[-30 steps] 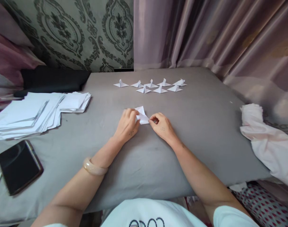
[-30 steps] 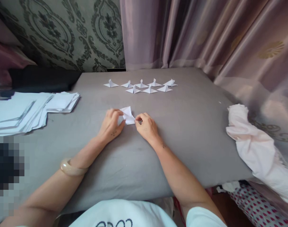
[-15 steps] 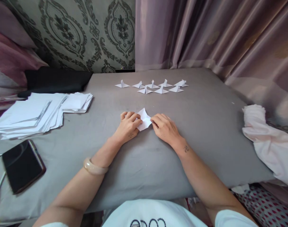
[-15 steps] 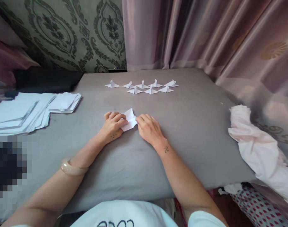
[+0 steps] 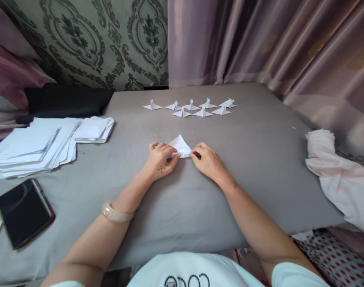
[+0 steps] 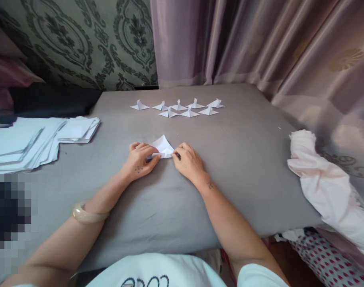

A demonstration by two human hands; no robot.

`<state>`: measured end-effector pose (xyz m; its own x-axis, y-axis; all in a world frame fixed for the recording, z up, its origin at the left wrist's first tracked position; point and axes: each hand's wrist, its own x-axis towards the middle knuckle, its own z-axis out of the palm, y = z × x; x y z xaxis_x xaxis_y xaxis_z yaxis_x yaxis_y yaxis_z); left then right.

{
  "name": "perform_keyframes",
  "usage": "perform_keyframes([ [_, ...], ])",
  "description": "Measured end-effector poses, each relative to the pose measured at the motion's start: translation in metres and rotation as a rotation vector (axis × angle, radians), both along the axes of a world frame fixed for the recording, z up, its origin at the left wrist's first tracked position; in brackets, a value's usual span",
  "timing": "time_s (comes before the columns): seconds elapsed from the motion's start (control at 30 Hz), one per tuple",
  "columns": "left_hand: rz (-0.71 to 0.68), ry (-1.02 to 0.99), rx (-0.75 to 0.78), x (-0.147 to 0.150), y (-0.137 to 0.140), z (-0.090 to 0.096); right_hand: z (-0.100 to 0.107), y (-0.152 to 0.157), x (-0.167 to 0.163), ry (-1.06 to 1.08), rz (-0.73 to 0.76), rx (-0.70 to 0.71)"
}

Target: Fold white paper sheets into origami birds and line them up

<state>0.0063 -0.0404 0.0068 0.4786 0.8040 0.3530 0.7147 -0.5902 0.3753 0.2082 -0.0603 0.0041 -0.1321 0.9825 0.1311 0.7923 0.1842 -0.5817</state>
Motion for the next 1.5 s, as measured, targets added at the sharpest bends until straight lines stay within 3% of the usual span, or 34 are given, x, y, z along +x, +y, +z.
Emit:
perform_keyframes([
  [0.17, 0.050, -0.061, -0.088, 0.006, -0.001, -0.003, -0.004, 0.001, -0.005, -0.026, -0.017, 0.071],
  [0.33, -0.007, -0.061, -0.159, 0.004, 0.000, -0.003, -0.006, -0.001, -0.006, -0.057, 0.193, 0.138],
  [0.43, -0.043, -0.096, -0.198, 0.000, 0.001, -0.002, -0.005, -0.004, -0.006, -0.117, 0.233, 0.143],
  [0.73, -0.016, -0.052, -0.126, 0.000, 0.003, 0.002, 0.009, -0.013, -0.007, -0.332, 0.170, 0.174],
  [1.07, -0.045, -0.054, -0.115, -0.002, 0.004, 0.001, 0.004, -0.009, -0.017, -0.173, 0.004, 0.052],
  [1.3, -0.095, 0.031, 0.008, -0.003, 0.005, -0.005, 0.001, -0.004, -0.022, -0.202, -0.034, 0.045],
  [1.5, 0.054, 0.088, 0.234, 0.000, 0.002, -0.004, 0.000, -0.005, -0.023, -0.216, -0.051, 0.048],
])
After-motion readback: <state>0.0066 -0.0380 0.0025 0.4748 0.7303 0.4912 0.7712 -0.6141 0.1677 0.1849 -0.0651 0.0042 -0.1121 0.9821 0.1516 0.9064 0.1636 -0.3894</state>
